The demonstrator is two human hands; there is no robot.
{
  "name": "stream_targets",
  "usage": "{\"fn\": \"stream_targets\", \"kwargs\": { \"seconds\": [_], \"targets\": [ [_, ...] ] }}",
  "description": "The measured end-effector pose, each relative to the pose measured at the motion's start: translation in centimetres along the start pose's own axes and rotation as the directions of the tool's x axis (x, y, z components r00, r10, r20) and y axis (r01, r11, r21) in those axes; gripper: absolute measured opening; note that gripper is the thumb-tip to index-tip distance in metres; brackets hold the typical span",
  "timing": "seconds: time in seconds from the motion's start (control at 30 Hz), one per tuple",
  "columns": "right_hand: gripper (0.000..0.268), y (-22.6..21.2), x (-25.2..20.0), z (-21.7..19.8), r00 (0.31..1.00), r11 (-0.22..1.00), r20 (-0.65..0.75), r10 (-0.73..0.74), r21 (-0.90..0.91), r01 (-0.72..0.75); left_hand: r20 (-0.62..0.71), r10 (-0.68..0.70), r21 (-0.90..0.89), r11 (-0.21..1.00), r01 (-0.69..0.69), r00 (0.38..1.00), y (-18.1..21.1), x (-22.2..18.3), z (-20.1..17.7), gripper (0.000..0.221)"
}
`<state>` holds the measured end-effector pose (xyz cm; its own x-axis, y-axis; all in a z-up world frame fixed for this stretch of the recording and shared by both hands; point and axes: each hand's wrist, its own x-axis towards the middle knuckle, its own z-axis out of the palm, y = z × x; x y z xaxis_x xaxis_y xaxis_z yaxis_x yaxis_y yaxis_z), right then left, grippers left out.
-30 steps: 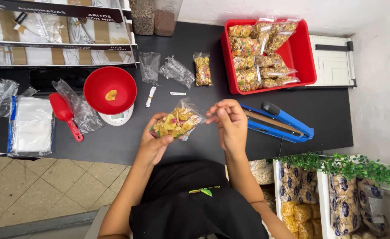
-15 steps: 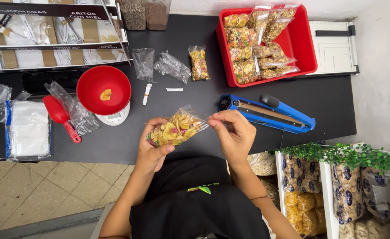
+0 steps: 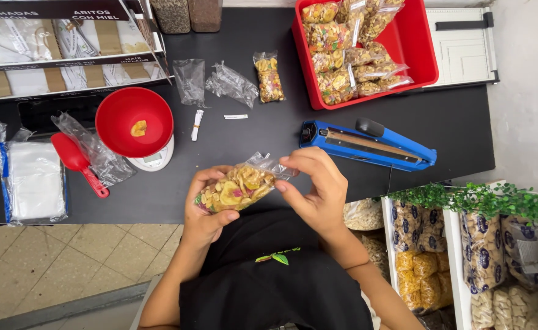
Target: The person seals plastic bags filled with mixed nuts using a blue handheld heat sealer. They then tie the sealed bags with small white plastic ties and place the finished packages into a red tray on the counter.
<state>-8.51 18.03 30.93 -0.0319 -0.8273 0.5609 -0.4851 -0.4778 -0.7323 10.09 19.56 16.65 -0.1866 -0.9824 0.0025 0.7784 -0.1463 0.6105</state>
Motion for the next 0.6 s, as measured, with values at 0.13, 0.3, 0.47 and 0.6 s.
{"fn": "stream_targets", "kwargs": {
  "seconds": [0.13, 0.3, 0.47, 0.6],
  "targets": [
    [0.017, 0.2, 0.1, 0.1, 0.999, 0.999, 0.022, 0.025, 0.025, -0.026, 0.001, -0.002, 0.019, 1.0, 0.002, 1.0, -0.4, 0.2, -0.5, 0.075],
    [0.017, 3.2, -0.9, 1.1, 0.956, 0.959, 0.112, 0.272, 0.048, -0.279, -0.027, -0.018, -0.013, 1.0, 0.017, 0.999, -1.5, 1.5, -1.5, 0.07],
    [0.022, 6.3, -2.0, 4.0, 0.943, 0.969, 0.235, 0.237, 0.017, -0.248, -0.18, -0.099, 0.165, 0.978, 0.129, 0.979, -6.7, 2.9, -8.7, 0.072],
    [0.006, 9.2, -4.4, 7.3, 0.908, 0.985, 0.383, 0.168, -0.09, -0.145, -0.217, -0.147, 0.455, 0.859, 0.234, 0.965, -7.5, 2.8, -14.5, 0.054]
  ]
}}
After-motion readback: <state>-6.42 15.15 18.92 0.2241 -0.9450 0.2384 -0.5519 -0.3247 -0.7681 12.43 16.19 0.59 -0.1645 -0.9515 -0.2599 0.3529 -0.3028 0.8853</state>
